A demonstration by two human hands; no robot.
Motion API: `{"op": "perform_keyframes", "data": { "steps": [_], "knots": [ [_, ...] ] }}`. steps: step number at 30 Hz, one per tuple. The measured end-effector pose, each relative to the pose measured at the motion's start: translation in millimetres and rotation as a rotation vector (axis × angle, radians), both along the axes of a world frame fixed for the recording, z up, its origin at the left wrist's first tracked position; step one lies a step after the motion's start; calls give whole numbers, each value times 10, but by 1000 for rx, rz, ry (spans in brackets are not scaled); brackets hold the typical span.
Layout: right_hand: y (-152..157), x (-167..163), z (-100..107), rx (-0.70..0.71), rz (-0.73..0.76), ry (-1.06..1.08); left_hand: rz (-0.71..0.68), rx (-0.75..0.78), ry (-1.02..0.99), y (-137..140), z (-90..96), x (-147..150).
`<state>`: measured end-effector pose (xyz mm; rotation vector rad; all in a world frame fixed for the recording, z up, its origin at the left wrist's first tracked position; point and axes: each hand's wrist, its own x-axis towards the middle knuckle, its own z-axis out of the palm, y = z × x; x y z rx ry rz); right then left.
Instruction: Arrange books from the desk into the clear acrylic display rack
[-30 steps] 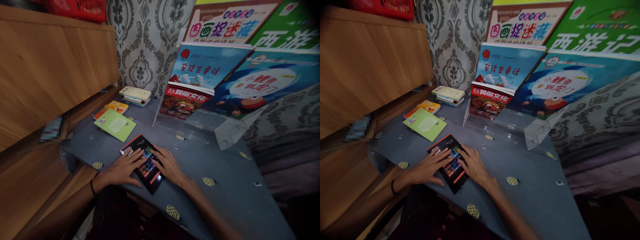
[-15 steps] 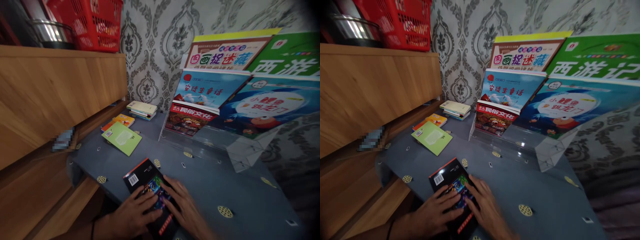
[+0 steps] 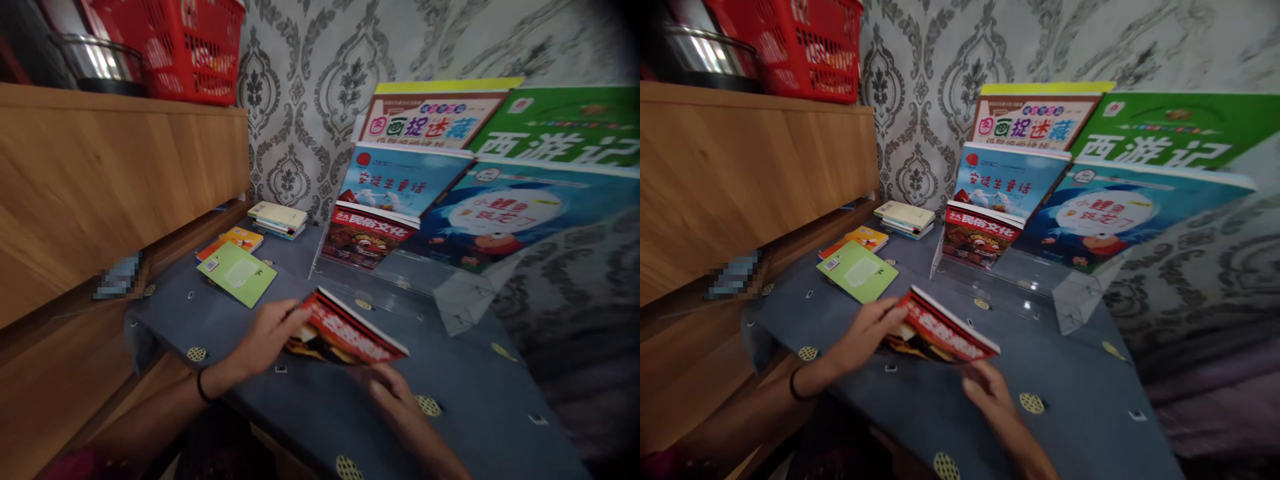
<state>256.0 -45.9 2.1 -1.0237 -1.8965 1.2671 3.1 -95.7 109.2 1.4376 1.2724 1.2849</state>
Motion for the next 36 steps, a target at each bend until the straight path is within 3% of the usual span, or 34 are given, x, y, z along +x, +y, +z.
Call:
{"op": "perform_keyframes", "data": {
  "steps": [4,9,11,14,17,21,24,28,31,36],
  "knots": [
    [-99,-300,273,-188,156,109,-16,-91,-487,326,21,-14],
    [-137,-362,344,-239,67,258,-21,-228,-563,586,-324,-68],
    [-143,-277,276,-263,45,269,-55,-255,-422,633,-542,-130],
    [-121,-111,121,-234,-11,114,6,-168,160,684,-899,-244],
    [-55,35,13,-122,-122,-210,211,101,690,733,-1213,-300],
    [22,78,96,120,-311,-675,93,194,1056,774,-1469,-225],
    [64,-84,207,267,-298,-704,83,218,1182,806,-1601,-172],
    [212,-528,105,453,-16,-466,98,382,1227,877,-1789,-251],
    [385,-843,-93,423,149,-480,48,464,1231,924,-1885,-362],
    [523,-959,-188,398,158,-510,49,651,1247,961,-1925,-451]
  ]
}}
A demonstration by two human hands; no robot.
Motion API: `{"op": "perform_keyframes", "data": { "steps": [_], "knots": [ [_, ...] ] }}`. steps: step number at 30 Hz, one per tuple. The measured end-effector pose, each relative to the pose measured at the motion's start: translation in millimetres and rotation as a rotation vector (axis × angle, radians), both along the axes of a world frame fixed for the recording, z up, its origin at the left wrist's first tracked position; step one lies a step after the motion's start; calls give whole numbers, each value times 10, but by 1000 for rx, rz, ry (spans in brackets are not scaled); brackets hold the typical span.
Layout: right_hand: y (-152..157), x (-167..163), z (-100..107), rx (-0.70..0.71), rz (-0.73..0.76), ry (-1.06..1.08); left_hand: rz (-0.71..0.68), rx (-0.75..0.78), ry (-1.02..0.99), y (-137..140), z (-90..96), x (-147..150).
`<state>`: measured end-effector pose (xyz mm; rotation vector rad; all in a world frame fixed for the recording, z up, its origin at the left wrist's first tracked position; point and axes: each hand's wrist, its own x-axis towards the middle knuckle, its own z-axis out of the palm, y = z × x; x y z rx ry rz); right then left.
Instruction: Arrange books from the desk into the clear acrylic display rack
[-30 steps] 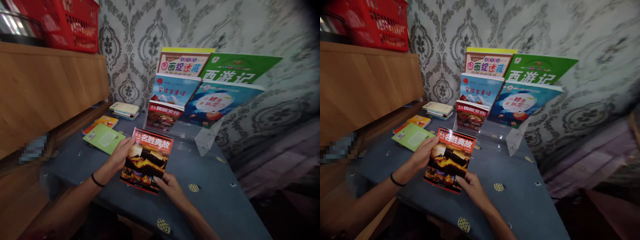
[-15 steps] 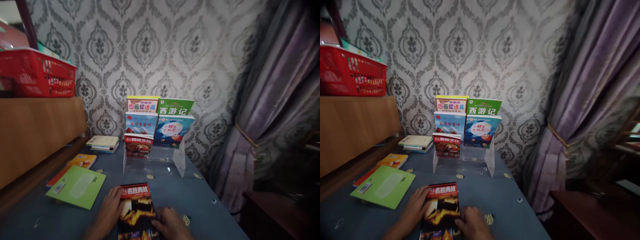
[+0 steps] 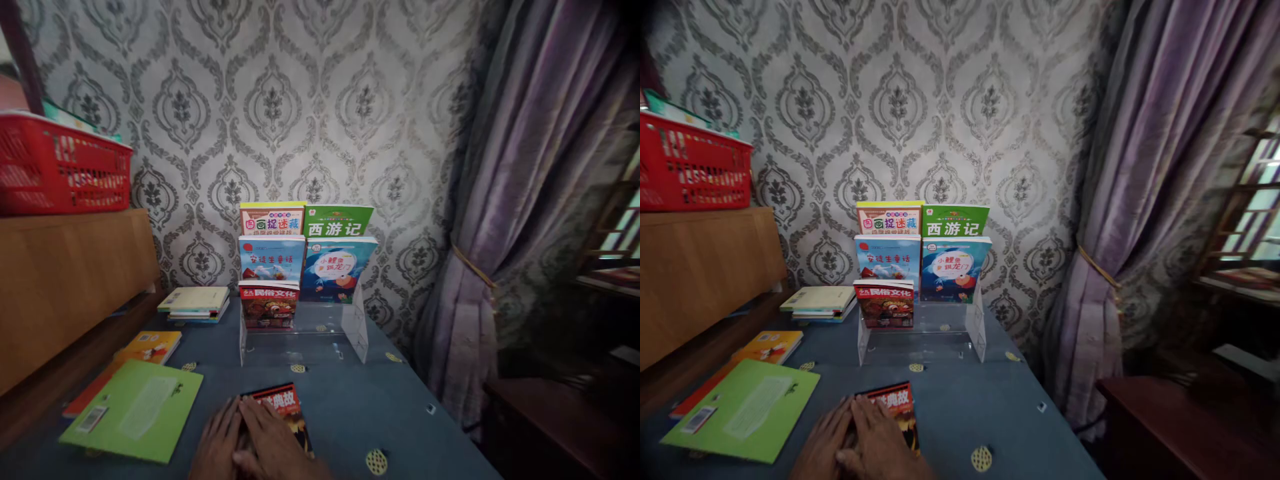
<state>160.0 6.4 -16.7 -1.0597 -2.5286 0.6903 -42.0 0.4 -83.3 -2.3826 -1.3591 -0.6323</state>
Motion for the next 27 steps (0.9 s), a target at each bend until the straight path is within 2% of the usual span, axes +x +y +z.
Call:
{"op": "perform_keyframes", "data": {
  "steps": [4,8,12,16,18,21,24,27],
  "knots": [
    [13,173,87,47,-104,-49,0,163,29,45,-59,9],
    [71,429,109,137,-279,-103,6,216,3,111,-169,5],
    [92,655,102,131,-368,-103,-21,167,15,139,-164,-70],
    [75,716,113,128,-373,-100,23,-45,60,128,78,-40],
    [72,701,123,121,-382,-99,44,-150,84,139,232,112],
    [84,682,124,113,-393,-105,-3,-220,135,185,380,503],
    [113,690,88,148,-375,-124,-20,-283,167,220,408,894],
    [147,702,31,204,-369,-165,6,-348,153,188,429,1050]
  ]
}}
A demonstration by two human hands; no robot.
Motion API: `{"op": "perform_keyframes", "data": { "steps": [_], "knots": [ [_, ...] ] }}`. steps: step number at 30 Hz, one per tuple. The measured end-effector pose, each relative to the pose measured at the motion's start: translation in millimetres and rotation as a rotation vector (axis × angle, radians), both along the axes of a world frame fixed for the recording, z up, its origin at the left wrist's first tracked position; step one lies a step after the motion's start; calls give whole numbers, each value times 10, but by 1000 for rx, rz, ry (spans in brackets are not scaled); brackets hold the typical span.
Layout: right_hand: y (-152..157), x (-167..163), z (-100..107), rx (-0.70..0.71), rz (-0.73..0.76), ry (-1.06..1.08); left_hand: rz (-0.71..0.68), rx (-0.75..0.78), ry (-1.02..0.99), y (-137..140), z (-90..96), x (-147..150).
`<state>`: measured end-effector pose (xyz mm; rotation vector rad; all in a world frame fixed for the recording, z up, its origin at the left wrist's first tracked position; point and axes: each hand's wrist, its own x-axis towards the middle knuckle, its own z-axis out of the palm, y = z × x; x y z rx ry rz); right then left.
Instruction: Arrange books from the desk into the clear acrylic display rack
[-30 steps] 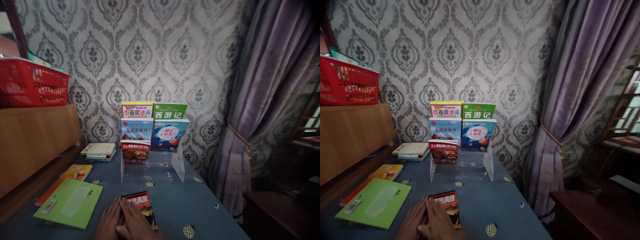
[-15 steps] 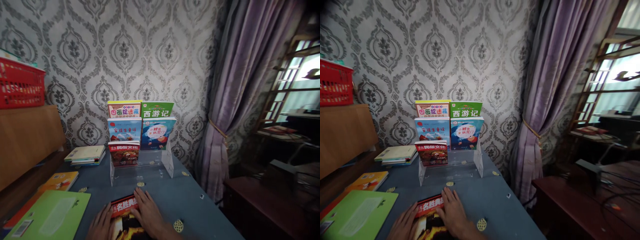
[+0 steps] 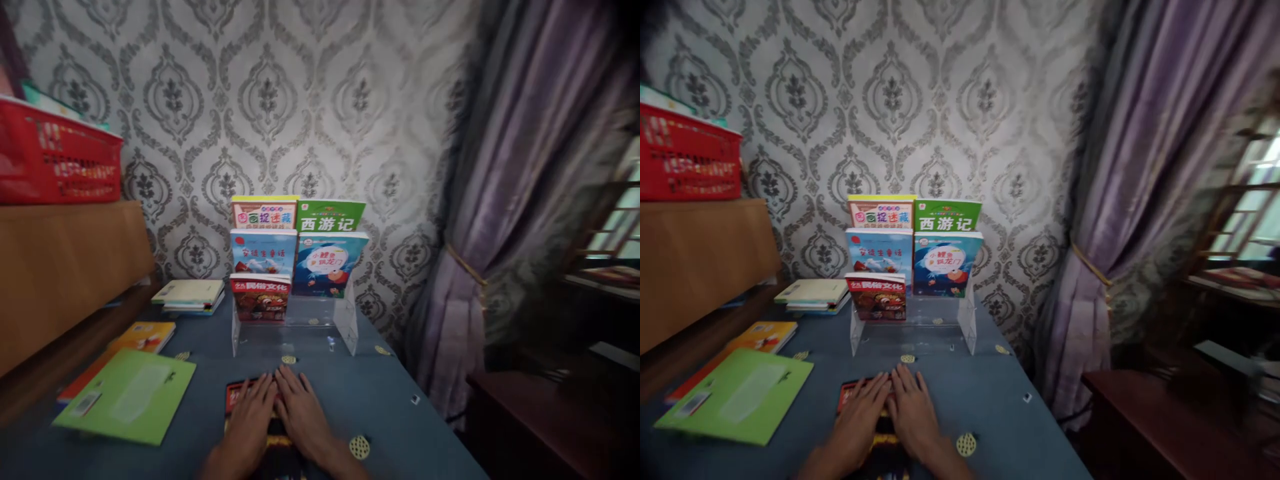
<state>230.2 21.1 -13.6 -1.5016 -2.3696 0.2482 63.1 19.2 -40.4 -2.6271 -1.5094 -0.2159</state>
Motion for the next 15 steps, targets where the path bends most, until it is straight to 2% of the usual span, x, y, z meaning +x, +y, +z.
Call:
{"op": "perform_keyframes", "data": {
  "steps": [3,6,8,12,15],
  "knots": [
    [29,-7,-41,34,0,-51,73,-44,-27,-92,94,-112],
    [40,-23,-44,36,12,-77,196,-56,-24,-199,213,-349],
    [37,-28,-32,26,17,-98,230,-45,-10,-257,250,-496],
    [29,-21,-6,33,26,-161,225,17,-47,-297,177,-661],
    [35,-47,19,93,36,-220,226,42,-118,-268,88,-700]
  ]
}}
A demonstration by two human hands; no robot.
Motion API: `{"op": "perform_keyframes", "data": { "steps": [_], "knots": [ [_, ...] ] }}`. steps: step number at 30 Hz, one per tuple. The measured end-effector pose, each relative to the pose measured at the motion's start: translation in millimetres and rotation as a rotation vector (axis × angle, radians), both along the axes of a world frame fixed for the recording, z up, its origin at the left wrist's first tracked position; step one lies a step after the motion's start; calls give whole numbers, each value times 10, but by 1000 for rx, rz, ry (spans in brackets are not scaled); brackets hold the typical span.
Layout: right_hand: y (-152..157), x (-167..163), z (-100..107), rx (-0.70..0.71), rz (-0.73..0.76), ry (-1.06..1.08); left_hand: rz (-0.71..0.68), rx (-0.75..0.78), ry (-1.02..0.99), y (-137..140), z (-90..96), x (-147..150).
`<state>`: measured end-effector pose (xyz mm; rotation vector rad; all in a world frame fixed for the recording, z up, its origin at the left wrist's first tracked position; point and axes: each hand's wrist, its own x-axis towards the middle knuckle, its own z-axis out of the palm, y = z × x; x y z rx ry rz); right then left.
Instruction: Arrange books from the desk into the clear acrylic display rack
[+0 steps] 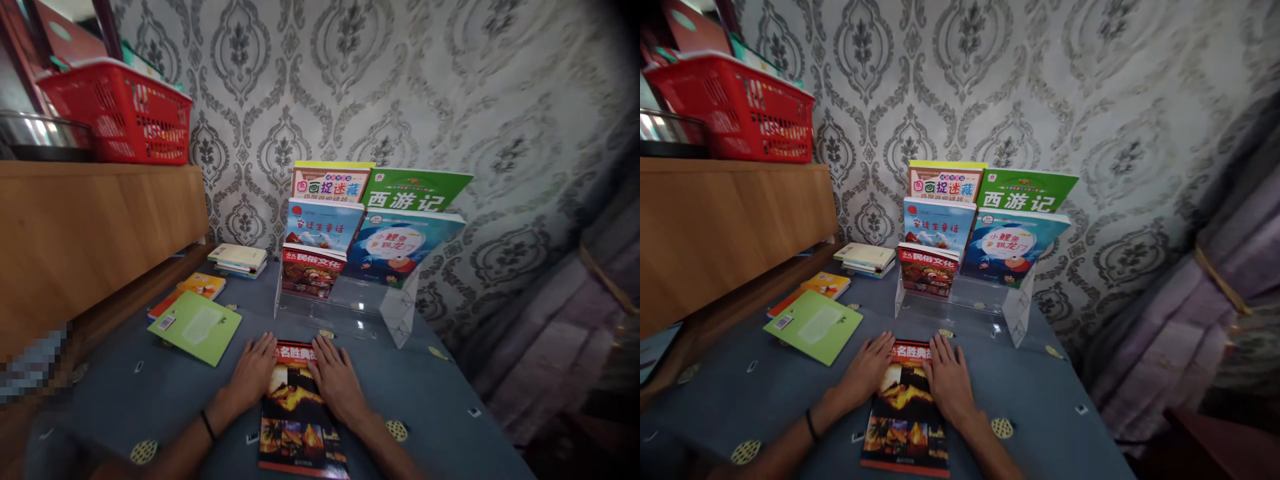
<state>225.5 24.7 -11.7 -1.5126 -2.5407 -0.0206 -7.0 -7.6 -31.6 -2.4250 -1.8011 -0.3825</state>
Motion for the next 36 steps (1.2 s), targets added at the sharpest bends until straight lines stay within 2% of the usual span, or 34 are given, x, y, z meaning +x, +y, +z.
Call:
{"op": "perform_keyframes", "data": {
  "steps": [4,9,13,19,26,31,36],
  "knots": [
    [-23,-202,47,49,82,-29,-49,-67,-69,23,-10,-76],
    [-175,-632,82,-16,211,32,-90,-169,-204,-9,107,-197],
    [-368,-811,118,-67,266,51,-118,-181,-284,-31,181,-234],
    [-759,-765,170,-145,302,76,-95,-161,-237,-36,183,-222],
    [-1209,-670,150,-161,319,106,-92,-115,-203,0,121,-247],
    [-1348,-597,176,-162,339,143,-88,-80,-177,1,109,-240],
    [-1331,-492,230,-227,384,201,-109,-23,-146,-4,83,-248]
  ]
}}
